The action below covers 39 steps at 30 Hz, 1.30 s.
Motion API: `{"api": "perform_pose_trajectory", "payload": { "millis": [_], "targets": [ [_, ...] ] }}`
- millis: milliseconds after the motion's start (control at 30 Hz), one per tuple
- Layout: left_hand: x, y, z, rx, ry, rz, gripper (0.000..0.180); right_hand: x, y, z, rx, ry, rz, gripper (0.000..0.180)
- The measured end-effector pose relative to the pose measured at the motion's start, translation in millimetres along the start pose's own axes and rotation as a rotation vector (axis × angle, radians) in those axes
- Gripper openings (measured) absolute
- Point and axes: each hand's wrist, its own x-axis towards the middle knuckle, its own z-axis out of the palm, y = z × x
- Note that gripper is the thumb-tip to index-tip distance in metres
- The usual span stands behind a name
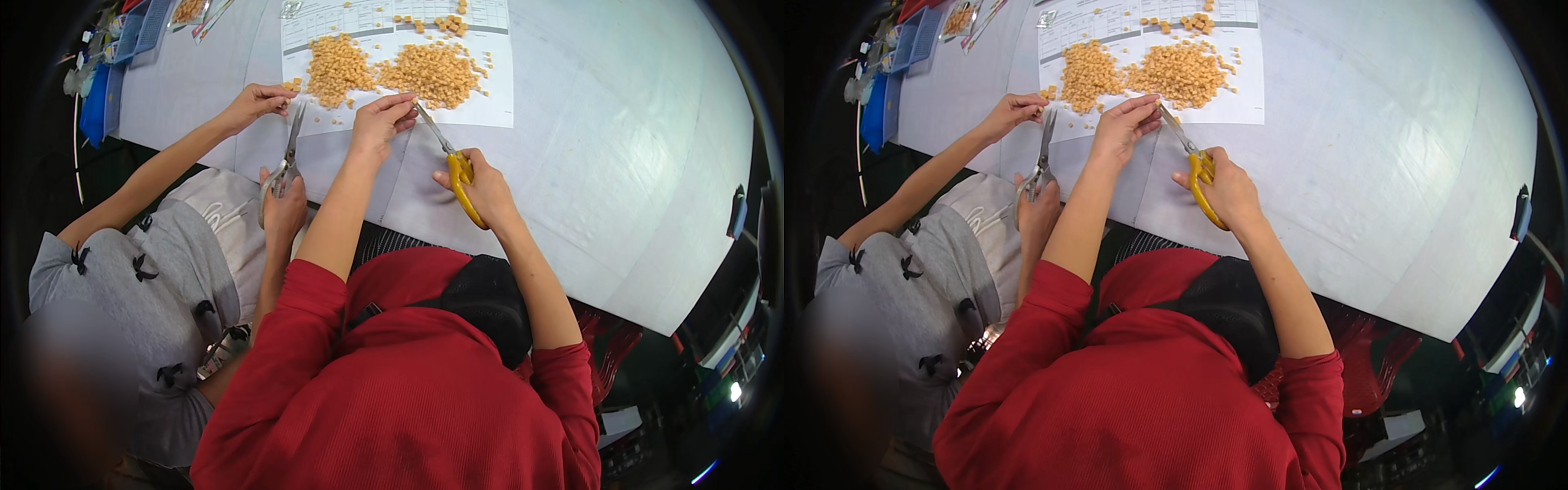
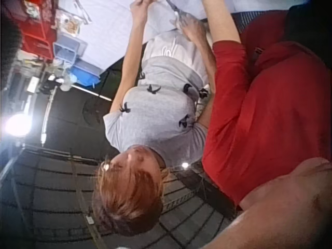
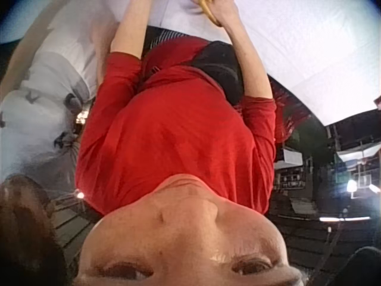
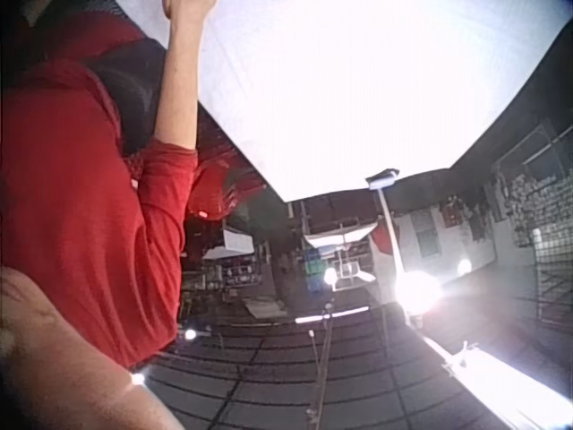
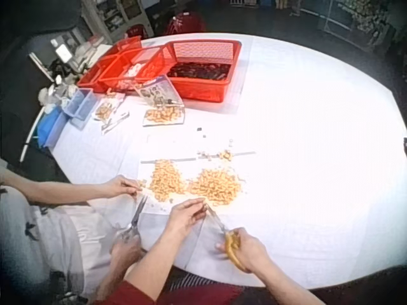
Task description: The person uses yellow-handled scissors to cut small yellow food items, likely peanuts, on a white sheet of paper. Another person in a gray shirt works alongside, also cutting similar items. The cut pieces accumulate on the paper throughout the clip.
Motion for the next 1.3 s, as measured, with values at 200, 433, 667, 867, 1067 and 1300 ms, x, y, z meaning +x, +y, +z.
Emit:
{"api": "perform_pose_trajectory", "payload": {
  "millis": [200,433,667,867,1067,1300],
  "targets": [
    [6.1,5.3,0.1,0.17,-0.074,0.08,0.022,0.5,0.5,-5.7,-0.023,0.038,-0.031,0.069],
    [10.6,7.4,10.3,0.41,-0.009,0.174,0.024,3.0,2.0,-13.9,-0.018,0.11,-0.008,0.067],
    [0.3,-10.5,35.4,0.985,0.097,0.509,0.014,5.4,6.6,-27.0,0.026,0.162,0.052,0.067],
    [-1.2,-23.5,48.2,1.29,0.197,0.841,0.011,-2.4,9.6,-37.0,0.089,0.127,0.138,0.066],
    [-10.6,-11.4,50.0,0.844,0.157,0.414,0.013,-15.8,14.1,-35.5,0.065,0.129,0.049,0.068],
    [-19.8,1.3,48.8,-0.106,0.055,-0.106,0.021,-22.0,9.6,-27.3,-0.023,0.117,-0.001,0.067]
  ]
}}
